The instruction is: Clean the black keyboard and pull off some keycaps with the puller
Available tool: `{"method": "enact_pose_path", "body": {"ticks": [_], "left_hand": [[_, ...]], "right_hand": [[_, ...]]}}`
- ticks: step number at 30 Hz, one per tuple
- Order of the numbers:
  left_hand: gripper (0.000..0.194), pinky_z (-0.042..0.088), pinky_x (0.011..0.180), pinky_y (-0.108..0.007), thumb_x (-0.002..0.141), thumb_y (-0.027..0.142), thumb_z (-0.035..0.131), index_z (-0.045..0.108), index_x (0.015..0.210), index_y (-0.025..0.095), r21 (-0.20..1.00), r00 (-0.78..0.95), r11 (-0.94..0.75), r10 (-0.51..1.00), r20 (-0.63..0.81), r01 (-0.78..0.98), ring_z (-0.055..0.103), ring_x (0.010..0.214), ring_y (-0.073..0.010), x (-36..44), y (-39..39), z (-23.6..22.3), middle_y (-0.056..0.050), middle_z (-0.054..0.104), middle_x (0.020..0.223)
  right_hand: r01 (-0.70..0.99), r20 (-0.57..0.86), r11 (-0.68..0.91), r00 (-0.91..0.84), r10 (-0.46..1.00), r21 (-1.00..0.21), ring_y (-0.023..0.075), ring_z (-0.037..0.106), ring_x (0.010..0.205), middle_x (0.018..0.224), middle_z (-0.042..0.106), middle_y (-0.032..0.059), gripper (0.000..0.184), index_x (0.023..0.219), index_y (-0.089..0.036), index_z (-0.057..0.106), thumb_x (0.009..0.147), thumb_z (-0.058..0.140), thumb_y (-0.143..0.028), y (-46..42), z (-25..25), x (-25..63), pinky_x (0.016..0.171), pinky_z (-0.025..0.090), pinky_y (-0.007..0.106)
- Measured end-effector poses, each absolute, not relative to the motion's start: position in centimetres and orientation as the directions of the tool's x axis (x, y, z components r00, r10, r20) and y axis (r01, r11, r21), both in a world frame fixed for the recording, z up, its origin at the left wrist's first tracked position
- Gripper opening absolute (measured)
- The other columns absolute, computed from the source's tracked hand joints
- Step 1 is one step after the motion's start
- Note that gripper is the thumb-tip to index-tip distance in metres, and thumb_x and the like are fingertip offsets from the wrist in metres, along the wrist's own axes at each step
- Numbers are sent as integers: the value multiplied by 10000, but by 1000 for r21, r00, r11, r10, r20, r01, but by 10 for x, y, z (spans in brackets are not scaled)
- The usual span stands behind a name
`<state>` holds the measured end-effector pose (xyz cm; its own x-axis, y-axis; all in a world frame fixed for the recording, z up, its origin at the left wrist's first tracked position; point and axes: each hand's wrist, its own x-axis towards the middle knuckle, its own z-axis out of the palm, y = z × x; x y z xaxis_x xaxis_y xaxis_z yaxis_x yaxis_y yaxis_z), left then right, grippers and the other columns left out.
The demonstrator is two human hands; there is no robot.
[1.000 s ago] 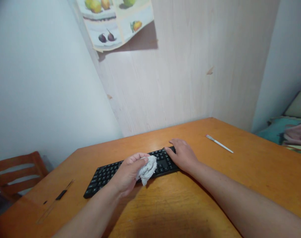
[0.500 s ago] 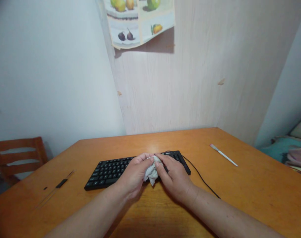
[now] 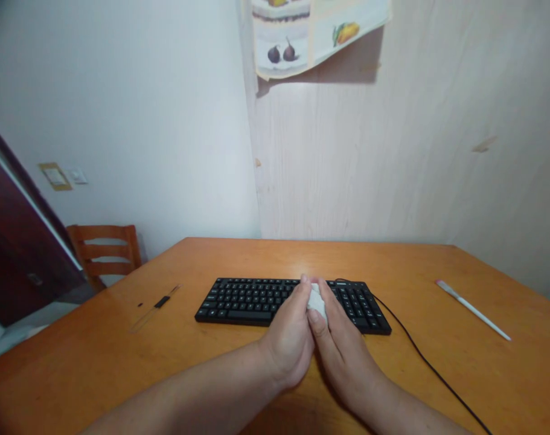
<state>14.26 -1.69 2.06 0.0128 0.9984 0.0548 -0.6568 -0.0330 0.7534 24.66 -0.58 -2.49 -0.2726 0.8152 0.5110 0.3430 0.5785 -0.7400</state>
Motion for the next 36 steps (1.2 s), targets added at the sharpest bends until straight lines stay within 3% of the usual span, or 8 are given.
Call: {"method": "enact_pose_path", "body": {"ticks": [5,14,17,20,23,26,30,36], "left_hand": [[571,331,1141,-332,947,620,416,665,1129,140,696,169,79,984,61,-713,535,1258,-235,143,-22,29,-114,678,1166],[734,228,1210,-350,916,716,349,602,1307,148,846,186,79,982,24,-527,445,1375,-238,140,-22,21,-110,605,1368],[749,203,1218,-377,942,692,295,498,1421,153,937,187,-43,976,114,-346,346,1442,-248,138,-21,22,-116,484,1494],[798,175,1221,-427,931,651,404,271,1550,165,974,180,-226,959,218,24,237,1488,-274,123,-14,25,-127,270,1609],[860,131,1222,-451,905,632,471,208,1566,148,789,183,-406,914,363,461,192,1500,-283,100,1,26,-147,228,1620],[936,42,1214,-517,837,717,487,266,1547,149,528,251,-394,912,324,752,136,1508,-324,78,17,24,-158,223,1619],[1219,-56,1164,-629,627,888,528,242,1553,149,322,351,-393,918,182,861,88,1501,-395,59,32,17,-192,172,1622],[1334,-92,1122,-678,487,936,553,276,1542,168,270,387,-387,920,57,881,138,1479,-441,48,41,10,-217,216,1607]], "right_hand": [[371,565,628,-276,778,-684,264,386,1413,1522,446,75,528,1507,-280,379,995,422,-402,5,-24,253,1168,311,530],[409,639,691,-280,717,-596,269,551,1243,1346,602,92,433,1393,-275,513,966,455,-316,12,-14,259,1068,436,481],[458,647,677,-250,720,-576,268,593,1136,1219,654,99,363,1281,-264,599,946,468,-305,20,-9,268,989,476,442],[508,626,628,-204,753,-590,257,611,1057,1130,674,100,311,1184,-231,637,940,464,-318,33,-7,280,943,480,421],[522,600,564,-119,791,-640,241,624,1020,1090,685,88,290,1128,-216,637,943,451,-340,49,-8,293,915,484,392],[574,581,521,-94,809,-632,250,627,1036,1086,695,89,282,1081,-210,646,923,461,-353,62,-12,303,913,479,385],[636,516,448,-90,852,-629,258,644,990,1070,700,87,305,1139,-210,598,915,461,-364,74,-20,314,867,490,400],[683,481,422,-116,869,-597,258,653,914,993,706,80,263,1075,-221,596,911,480,-390,78,-24,322,789,501,385]]}}
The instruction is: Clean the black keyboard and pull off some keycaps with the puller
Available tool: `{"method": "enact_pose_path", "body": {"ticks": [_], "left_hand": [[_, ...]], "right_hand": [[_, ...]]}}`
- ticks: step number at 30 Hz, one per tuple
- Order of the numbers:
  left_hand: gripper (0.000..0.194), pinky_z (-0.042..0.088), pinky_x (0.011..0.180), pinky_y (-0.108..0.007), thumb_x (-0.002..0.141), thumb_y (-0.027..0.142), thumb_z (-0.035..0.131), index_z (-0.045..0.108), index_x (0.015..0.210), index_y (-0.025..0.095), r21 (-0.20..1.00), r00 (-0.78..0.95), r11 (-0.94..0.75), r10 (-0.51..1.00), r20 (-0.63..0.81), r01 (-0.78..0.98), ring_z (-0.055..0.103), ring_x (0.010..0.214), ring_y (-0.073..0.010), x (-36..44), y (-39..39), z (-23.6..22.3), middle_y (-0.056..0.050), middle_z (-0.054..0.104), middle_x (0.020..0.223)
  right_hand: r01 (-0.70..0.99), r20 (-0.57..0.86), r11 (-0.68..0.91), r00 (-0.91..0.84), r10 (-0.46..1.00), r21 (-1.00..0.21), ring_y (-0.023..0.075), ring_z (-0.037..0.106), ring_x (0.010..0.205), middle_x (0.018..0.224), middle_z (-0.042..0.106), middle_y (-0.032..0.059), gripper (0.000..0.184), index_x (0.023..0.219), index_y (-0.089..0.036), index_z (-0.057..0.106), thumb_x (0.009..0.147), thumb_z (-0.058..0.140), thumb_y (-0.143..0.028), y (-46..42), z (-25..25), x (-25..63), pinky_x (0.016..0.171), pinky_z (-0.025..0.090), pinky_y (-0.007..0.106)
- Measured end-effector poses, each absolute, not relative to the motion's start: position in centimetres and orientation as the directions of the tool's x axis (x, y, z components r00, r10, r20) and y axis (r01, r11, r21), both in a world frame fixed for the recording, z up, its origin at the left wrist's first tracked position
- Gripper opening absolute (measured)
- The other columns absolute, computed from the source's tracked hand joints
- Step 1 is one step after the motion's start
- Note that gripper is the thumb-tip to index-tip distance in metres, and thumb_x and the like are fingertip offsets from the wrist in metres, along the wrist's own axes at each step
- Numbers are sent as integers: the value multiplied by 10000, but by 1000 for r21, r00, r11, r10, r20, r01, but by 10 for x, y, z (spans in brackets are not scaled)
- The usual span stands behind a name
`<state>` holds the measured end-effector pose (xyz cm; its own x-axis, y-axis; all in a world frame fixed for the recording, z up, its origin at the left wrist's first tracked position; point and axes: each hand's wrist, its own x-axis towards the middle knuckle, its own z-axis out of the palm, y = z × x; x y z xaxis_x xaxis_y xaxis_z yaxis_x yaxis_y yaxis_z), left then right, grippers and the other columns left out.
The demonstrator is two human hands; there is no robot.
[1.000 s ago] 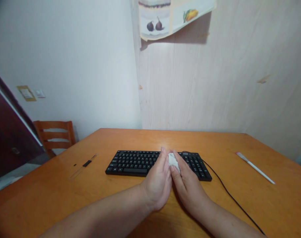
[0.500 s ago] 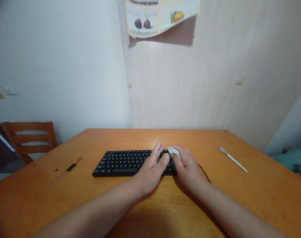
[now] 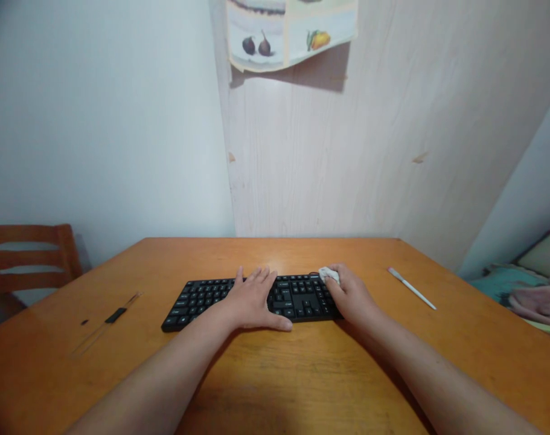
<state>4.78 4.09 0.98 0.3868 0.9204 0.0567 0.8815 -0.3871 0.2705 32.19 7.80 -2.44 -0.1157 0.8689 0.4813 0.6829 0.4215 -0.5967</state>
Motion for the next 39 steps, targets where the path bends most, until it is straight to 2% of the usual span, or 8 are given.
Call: {"method": "enact_pose_path", "body": {"ticks": [5,10,18,23,28,33,39], "left_hand": [[1350,-91,1131,-663,443,931,575,318,1517,155,269,405,-412,911,84,871,220,1448,-452,49,41,8,-234,302,1572],[1334,-86,1131,-660,420,930,582,389,1468,126,274,401,-425,905,143,863,343,1372,-461,51,44,3,-262,427,1484],[1381,-48,1139,-653,413,897,625,369,1477,55,293,395,-419,908,139,859,325,1369,-482,53,44,2,-303,397,1485],[1315,-32,1140,-650,430,878,632,410,1451,80,311,384,-408,913,139,858,352,1349,-469,55,41,7,-290,448,1445],[1240,-24,1146,-638,445,870,631,443,1426,136,299,382,-406,914,137,864,375,1339,-449,55,40,8,-263,485,1417],[1284,-30,1146,-644,443,888,607,429,1430,87,294,395,-422,907,148,858,384,1324,-452,54,44,3,-281,483,1405],[1283,-28,1160,-634,448,901,581,406,1444,110,259,385,-408,913,139,875,367,1352,-426,53,45,1,-251,462,1444]], "right_hand": [[687,458,431,-159,875,-585,253,651,928,983,713,71,308,1034,-220,648,926,458,-436,80,-19,323,818,500,384],[736,463,449,-207,862,-507,253,649,931,973,722,72,319,992,-212,700,903,483,-428,82,-13,318,839,493,387],[779,393,505,-360,846,-373,222,625,899,953,702,76,268,1002,-187,695,916,497,-345,89,6,296,821,469,351],[812,316,515,-430,846,-274,211,609,885,921,673,77,248,1002,-176,686,930,499,-322,98,19,269,791,448,315],[855,214,481,-442,871,-194,209,615,858,930,651,88,245,1001,-194,704,932,498,-309,104,25,245,773,440,302],[883,155,458,-441,884,-99,208,620,820,935,638,92,244,997,-206,704,927,487,-293,99,26,238,715,429,292],[873,85,486,-482,872,-41,185,605,780,919,624,79,230,951,-205,681,938,478,-313,77,30,244,673,403,270]]}}
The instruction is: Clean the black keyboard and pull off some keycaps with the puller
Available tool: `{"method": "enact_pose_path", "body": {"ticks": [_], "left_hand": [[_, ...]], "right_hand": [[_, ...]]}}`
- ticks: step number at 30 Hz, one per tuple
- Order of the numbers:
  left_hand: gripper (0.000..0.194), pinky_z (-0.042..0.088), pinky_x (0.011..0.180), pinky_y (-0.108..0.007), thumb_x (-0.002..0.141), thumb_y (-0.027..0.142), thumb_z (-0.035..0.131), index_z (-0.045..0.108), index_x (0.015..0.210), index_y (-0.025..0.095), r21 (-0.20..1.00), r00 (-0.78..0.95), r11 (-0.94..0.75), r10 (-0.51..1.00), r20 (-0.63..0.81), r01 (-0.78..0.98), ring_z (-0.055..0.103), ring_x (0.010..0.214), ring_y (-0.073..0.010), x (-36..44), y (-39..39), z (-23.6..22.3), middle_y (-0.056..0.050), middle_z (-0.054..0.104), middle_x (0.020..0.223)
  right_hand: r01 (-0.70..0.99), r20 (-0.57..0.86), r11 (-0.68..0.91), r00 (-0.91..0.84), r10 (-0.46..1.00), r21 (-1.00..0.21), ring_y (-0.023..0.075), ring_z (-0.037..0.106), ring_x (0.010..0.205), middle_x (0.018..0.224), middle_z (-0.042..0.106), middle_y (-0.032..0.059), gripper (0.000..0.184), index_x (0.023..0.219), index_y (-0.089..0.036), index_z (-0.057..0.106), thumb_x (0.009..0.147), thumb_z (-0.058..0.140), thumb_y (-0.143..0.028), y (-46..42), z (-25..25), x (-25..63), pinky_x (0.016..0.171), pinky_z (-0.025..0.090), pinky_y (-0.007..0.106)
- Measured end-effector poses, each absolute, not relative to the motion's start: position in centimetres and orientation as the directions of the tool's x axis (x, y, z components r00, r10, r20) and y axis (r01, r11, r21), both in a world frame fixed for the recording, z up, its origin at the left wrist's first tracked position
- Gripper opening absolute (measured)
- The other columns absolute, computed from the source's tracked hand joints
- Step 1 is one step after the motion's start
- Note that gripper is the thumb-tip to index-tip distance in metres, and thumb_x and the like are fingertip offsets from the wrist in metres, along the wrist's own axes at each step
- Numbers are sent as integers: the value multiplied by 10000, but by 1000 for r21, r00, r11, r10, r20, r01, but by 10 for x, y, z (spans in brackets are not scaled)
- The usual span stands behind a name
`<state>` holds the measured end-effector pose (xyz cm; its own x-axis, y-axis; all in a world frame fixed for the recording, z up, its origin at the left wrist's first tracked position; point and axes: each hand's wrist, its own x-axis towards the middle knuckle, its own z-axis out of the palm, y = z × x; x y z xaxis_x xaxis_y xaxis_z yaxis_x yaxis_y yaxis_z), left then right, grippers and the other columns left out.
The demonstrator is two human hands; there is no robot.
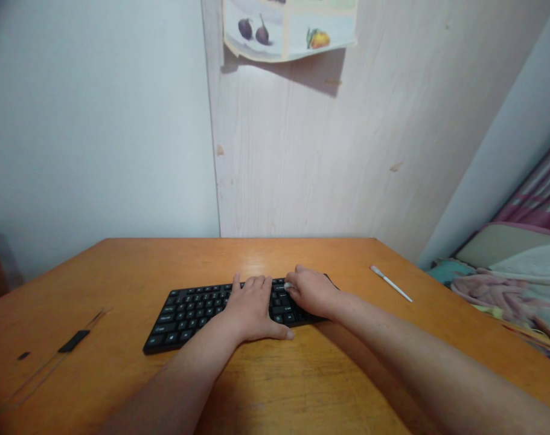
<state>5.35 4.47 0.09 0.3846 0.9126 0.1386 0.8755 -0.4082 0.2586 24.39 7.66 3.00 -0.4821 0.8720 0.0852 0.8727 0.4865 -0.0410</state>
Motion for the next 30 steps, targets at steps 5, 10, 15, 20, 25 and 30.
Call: {"method": "enact_pose_path", "body": {"ticks": [5,10,15,20,25,30], "left_hand": [[1300,-13,1168,-639,440,924,559,391,1449,121,217,391,-409,912,123,886,371,1352,-401,54,44,2,-224,454,1462],[1290,2,1164,-652,457,913,559,364,1465,131,218,391,-406,914,107,888,347,1372,-410,53,44,3,-214,432,1483],[1310,2,1167,-646,468,920,536,320,1490,129,205,392,-400,916,84,893,290,1411,-425,52,44,2,-224,370,1526],[1287,27,1168,-651,494,919,516,331,1488,124,209,385,-396,918,96,894,314,1400,-422,52,44,2,-218,397,1508],[1340,57,1167,-656,450,921,553,336,1495,111,206,376,-385,923,84,900,297,1411,-417,53,43,3,-226,363,1535],[1354,79,1170,-650,462,918,548,305,1514,99,226,378,-388,922,87,894,290,1419,-415,52,42,1,-224,355,1542]], "right_hand": [[854,50,518,-516,855,-47,167,581,779,934,613,76,204,931,-190,667,933,495,-299,57,33,250,688,389,257],[855,39,514,-513,858,-73,174,574,832,950,599,77,180,896,-188,661,923,512,-284,36,31,255,699,375,261],[860,47,504,-502,864,-78,167,554,754,911,590,69,196,862,-194,649,929,489,-284,12,31,259,658,362,279],[783,39,583,-590,807,-219,192,576,854,943,618,75,191,901,-197,654,935,496,-300,15,44,274,748,414,285],[822,126,468,-453,883,-325,205,598,883,996,667,84,222,1069,-175,637,879,550,-249,54,49,285,774,438,294],[870,132,426,-406,904,-248,209,609,914,1011,672,96,239,1065,-168,657,864,544,-228,92,48,276,798,435,288]]}}
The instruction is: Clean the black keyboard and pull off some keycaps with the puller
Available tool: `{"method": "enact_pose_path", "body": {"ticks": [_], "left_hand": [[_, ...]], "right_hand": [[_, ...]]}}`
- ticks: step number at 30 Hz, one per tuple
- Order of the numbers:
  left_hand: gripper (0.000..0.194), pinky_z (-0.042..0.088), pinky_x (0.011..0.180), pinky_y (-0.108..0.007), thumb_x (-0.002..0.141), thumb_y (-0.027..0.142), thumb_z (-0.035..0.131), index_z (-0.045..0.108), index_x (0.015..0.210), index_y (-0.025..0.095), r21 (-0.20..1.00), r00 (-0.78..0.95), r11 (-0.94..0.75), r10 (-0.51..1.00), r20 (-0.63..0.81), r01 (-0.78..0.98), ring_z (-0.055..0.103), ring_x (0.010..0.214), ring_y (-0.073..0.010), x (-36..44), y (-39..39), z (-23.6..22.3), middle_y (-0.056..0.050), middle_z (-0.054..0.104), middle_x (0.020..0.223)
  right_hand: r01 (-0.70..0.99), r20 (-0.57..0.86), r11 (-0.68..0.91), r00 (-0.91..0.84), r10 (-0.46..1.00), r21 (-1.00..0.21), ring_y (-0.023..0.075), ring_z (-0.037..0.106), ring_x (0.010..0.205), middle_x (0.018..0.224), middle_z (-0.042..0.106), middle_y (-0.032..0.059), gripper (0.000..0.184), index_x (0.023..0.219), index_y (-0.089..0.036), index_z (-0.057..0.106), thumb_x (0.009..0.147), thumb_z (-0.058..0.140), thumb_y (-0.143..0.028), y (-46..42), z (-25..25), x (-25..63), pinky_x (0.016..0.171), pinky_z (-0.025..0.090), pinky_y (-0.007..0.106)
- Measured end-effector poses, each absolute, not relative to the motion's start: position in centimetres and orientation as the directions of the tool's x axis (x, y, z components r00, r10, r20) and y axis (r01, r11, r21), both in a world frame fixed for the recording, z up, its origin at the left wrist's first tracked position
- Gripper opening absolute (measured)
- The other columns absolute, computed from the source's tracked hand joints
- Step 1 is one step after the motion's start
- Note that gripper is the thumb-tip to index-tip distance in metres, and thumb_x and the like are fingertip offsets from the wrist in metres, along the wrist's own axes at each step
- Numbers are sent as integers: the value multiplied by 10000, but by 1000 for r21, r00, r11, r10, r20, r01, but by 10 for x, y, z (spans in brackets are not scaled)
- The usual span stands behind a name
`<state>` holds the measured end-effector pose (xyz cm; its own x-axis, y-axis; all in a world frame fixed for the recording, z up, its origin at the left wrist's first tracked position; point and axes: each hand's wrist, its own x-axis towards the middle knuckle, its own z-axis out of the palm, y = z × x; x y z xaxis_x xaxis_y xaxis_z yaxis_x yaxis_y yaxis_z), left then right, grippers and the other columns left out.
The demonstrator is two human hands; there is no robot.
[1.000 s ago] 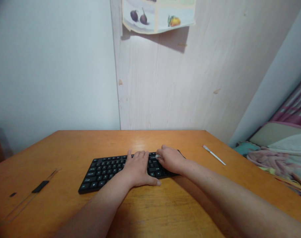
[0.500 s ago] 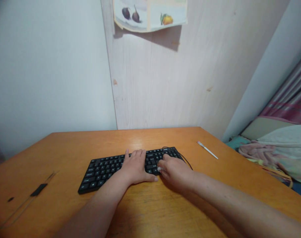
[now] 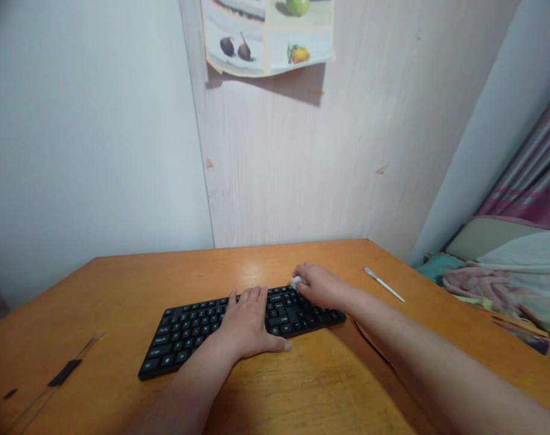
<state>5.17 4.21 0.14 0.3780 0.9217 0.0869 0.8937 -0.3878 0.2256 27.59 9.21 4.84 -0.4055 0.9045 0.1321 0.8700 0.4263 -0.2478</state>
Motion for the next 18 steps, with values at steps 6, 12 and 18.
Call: {"method": "enact_pose_path", "body": {"ticks": [6,12,18], "left_hand": [[1377,73,1178,-643,461,929,534,286,1524,91,220,373,-378,926,66,899,266,1432,-426,51,42,1,-216,356,1542],[1355,45,1178,-647,477,935,511,294,1520,98,211,375,-377,926,55,902,269,1432,-417,51,41,3,-210,346,1553],[1309,7,1182,-632,489,916,538,316,1510,127,209,374,-378,925,62,902,284,1426,-398,53,40,5,-205,351,1552]], "right_hand": [[879,39,461,-460,887,-125,216,623,949,1046,672,120,248,1062,-166,675,880,524,-242,109,50,255,786,432,271],[886,-37,458,-461,887,-68,217,635,851,994,674,115,246,1008,-174,694,858,504,-222,106,49,249,698,422,275],[869,-92,494,-495,864,-36,204,628,797,959,658,100,215,972,-184,683,851,515,-240,83,51,257,661,408,272]]}}
